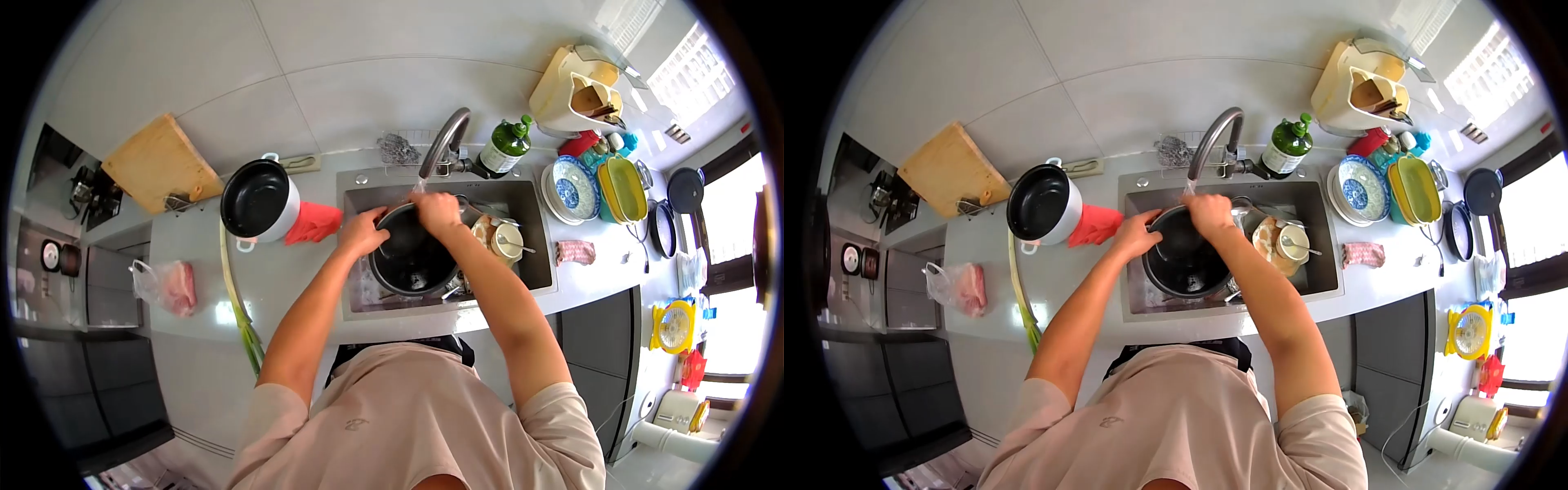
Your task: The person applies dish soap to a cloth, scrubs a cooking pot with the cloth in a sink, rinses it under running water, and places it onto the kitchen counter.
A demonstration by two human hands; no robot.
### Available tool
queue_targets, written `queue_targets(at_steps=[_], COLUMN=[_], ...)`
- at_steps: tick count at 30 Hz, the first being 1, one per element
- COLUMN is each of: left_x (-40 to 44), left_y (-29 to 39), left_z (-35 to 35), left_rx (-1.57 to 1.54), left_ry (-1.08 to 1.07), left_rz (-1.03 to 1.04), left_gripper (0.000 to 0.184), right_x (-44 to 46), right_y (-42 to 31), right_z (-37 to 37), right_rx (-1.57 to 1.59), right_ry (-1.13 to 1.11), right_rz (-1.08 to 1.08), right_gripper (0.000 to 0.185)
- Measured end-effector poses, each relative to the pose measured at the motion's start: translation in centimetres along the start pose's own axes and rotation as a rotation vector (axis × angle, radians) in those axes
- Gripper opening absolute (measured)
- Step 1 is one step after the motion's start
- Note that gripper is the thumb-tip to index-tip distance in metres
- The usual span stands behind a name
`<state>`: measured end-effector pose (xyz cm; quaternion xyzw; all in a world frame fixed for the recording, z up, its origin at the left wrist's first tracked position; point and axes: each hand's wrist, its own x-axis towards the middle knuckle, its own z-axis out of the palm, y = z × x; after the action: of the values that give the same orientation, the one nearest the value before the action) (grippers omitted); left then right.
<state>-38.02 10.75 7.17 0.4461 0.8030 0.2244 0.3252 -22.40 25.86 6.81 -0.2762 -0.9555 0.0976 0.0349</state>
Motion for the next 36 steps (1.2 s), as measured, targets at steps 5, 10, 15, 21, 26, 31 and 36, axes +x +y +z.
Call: queue_targets(at_steps=[5, 10, 15, 21, 26, 31, 36], left_x=[-1.8, -2.2, -1.9, 1.3, 3.1, 2.6, 2.2], left_y=[-3.9, -3.4, -2.0, -2.6, -3.3, 0.7, 3.9], left_z=[2.3, 5.3, 5.5, 9.8, 11.7, 12.9, 14.1], left_rx=[-0.537, -0.895, -0.879, -0.505, -0.459, -0.272, -0.229], left_ry=[0.010, -0.091, -0.125, 0.197, 0.023, 0.149, 0.177], left_rz=[-0.113, -0.323, -0.295, -0.085, 0.106, 0.437, 0.520], left_gripper=[0.065, 0.068, 0.056, 0.037, 0.024, 0.016, 0.013], right_x=[-2.1, -3.9, -6.3, -9.6, -13.8, -18.2, -21.2], right_y=[2.1, 5.0, 6.9, 11.3, 12.6, 13.8, 13.9], right_z=[-0.9, 0.7, 0.1, -1.0, -2.3, -1.6, -2.5], right_rx=[0.211, 0.335, 0.326, 0.570, 0.450, 0.299, 0.092], right_ry=[0.014, 0.038, 0.179, 0.114, 0.182, 0.364, 0.548], right_rz=[0.521, 0.676, 0.524, 0.435, 0.350, 0.344, 0.291], right_gripper=[0.031, 0.034, 0.032, 0.028, 0.027, 0.019, 0.018])
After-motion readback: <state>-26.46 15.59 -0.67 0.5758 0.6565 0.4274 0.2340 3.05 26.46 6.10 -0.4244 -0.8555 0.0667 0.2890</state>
